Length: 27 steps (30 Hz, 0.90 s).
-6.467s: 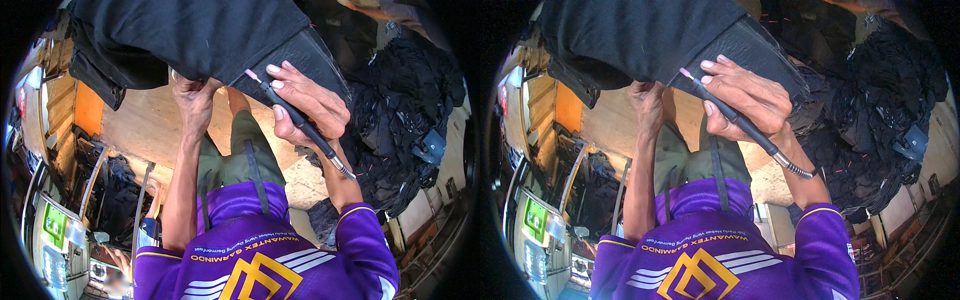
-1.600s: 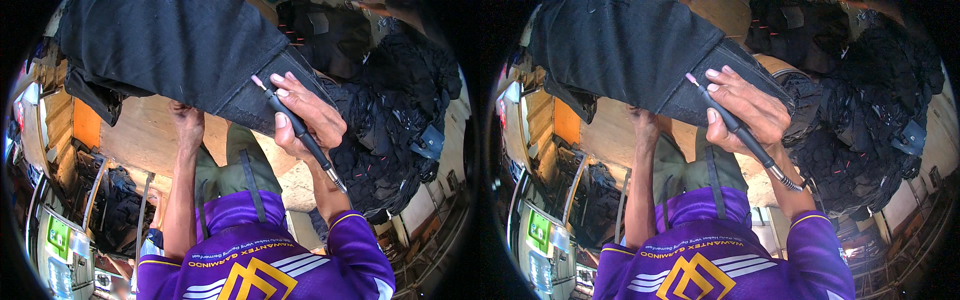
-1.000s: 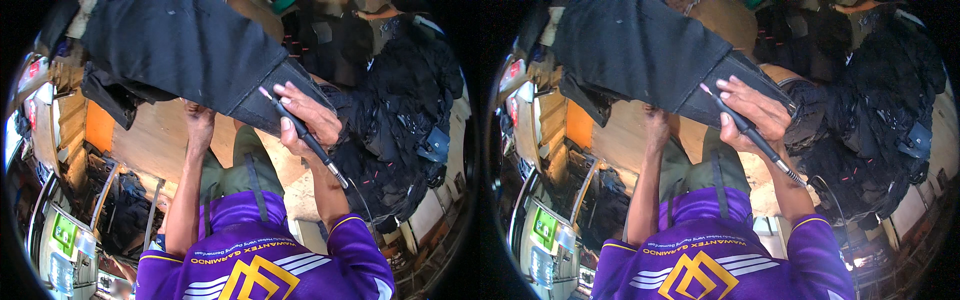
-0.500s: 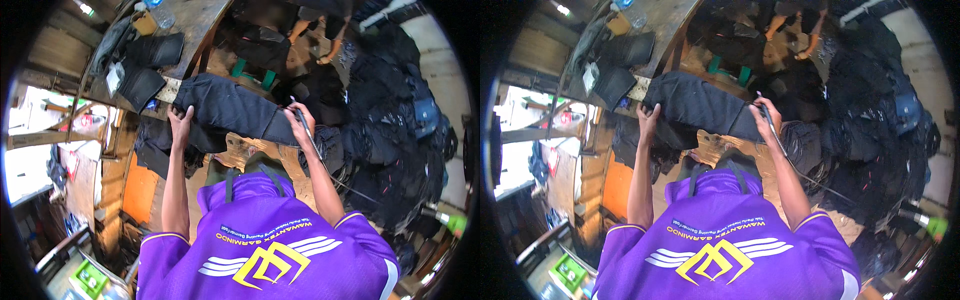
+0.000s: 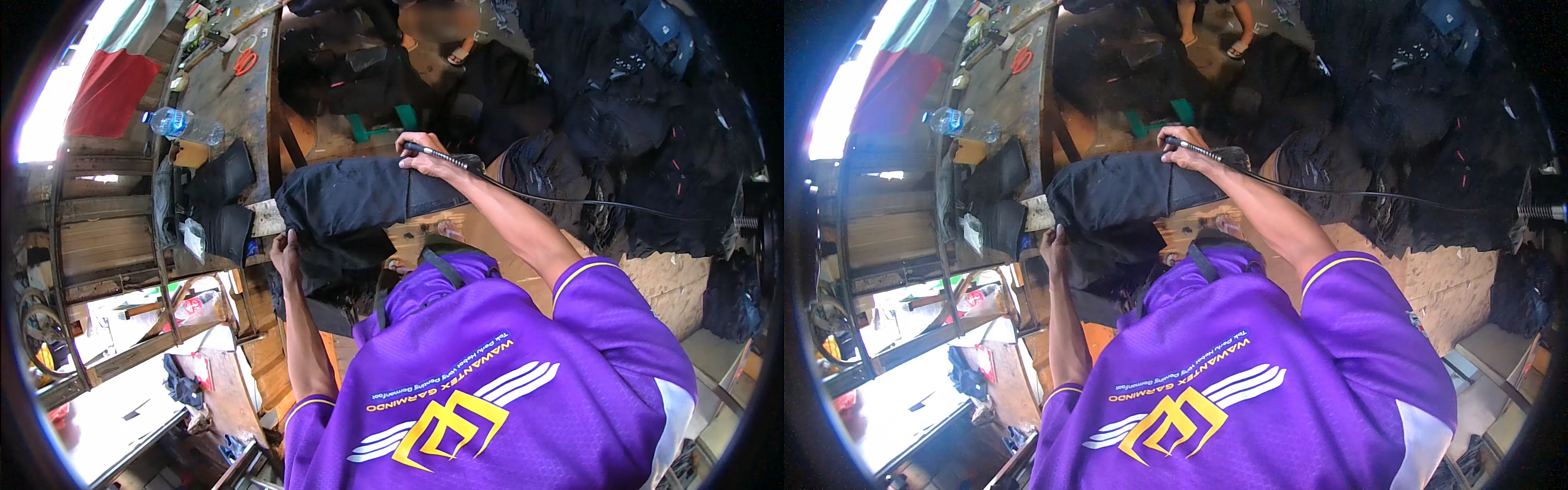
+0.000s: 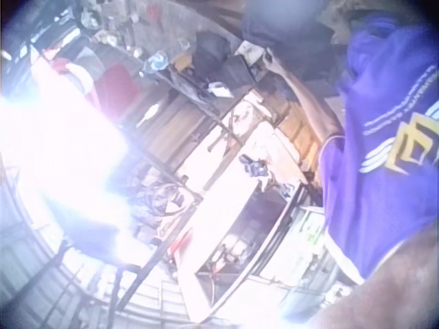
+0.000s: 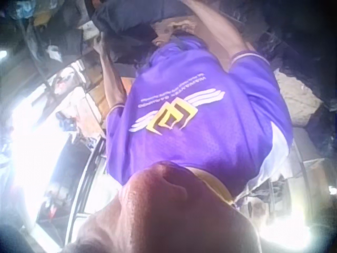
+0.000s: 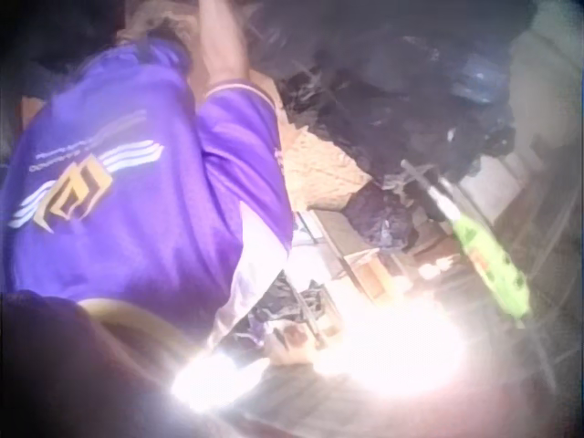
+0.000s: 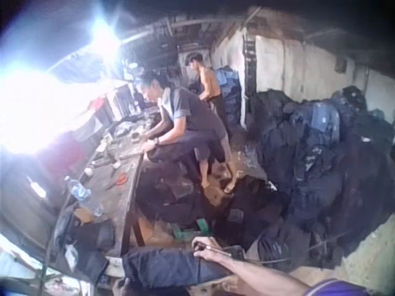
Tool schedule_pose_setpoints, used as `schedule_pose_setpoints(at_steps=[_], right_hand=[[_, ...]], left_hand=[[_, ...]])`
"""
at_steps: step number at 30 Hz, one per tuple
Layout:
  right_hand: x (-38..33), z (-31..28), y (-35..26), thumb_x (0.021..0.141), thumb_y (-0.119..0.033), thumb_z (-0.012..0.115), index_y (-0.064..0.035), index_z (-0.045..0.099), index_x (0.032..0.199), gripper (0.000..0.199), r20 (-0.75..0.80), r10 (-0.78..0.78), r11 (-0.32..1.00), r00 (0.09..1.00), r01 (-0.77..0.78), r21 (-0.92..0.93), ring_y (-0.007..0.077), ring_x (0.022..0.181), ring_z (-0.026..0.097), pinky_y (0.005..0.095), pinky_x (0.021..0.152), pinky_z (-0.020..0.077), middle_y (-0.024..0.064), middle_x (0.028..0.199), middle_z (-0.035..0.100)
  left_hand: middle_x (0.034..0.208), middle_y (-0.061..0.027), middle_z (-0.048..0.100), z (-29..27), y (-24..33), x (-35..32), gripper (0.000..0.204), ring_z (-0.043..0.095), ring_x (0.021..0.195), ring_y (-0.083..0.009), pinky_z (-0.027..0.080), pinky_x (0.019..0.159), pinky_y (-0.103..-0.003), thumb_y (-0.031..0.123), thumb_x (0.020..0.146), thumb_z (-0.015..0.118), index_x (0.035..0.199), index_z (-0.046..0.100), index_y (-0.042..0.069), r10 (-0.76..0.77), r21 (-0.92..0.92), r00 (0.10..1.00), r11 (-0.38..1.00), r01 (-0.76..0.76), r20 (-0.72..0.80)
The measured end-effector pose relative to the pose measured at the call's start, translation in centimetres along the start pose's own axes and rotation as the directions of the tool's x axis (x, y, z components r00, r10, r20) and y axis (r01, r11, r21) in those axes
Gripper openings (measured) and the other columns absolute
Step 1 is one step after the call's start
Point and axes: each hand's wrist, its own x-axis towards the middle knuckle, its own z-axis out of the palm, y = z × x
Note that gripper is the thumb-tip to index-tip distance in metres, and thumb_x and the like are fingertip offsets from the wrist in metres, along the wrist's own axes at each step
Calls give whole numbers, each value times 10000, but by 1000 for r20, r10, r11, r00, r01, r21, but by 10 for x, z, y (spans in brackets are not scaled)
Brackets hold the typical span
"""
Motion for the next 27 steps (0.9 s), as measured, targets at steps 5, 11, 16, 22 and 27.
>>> schedule_pose_setpoints(at_steps=[5,11,16,22,27], right_hand=[[-22,-73,45,777,-17,848,-55,747,1018,265,-29,100,994,995,-98,49,108,873,730,310,803,586,17,927,771],[-70,-216,100,818,45,846,-73,743,1009,246,-94,331,943,939,-331,15,55,854,650,256,800,549,-35,901,696],[-7,-316,91,827,41,836,-54,756,1033,240,-586,154,931,795,-316,-183,86,814,701,276,782,573,10,899,758],[40,-227,3,861,-126,854,-49,708,1075,270,-346,-317,924,883,206,-321,265,925,733,385,889,565,123,977,737],[-38,-42,-45,834,-17,826,-48,724,1136,320,68,-414,902,908,419,-108,411,1035,735,454,933,583,198,1078,737]], left_hand=[[1059,-142,729,12,74,-56,221,680,1008,-228,533,906,-386,146,1056,756,1180,678,-20,441,290,891,843,-454,113],[957,-188,687,144,112,-104,187,677,885,-405,543,813,-480,154,1043,757,1073,658,-2,538,513,785,601,-612,307],[985,-172,726,318,133,-182,237,727,893,-394,562,792,-461,249,1067,759,1083,659,34,493,392,855,763,-514,162],[1085,-188,737,316,126,-144,240,728,999,-439,567,826,-495,272,1094,695,1147,642,44,531,389,844,795,-465,-75],[1121,-164,760,139,112,-43,304,732,1024,-429,560,876,-514,351,1063,733,1175,669,75,501,543,863,742,-393,-61]])
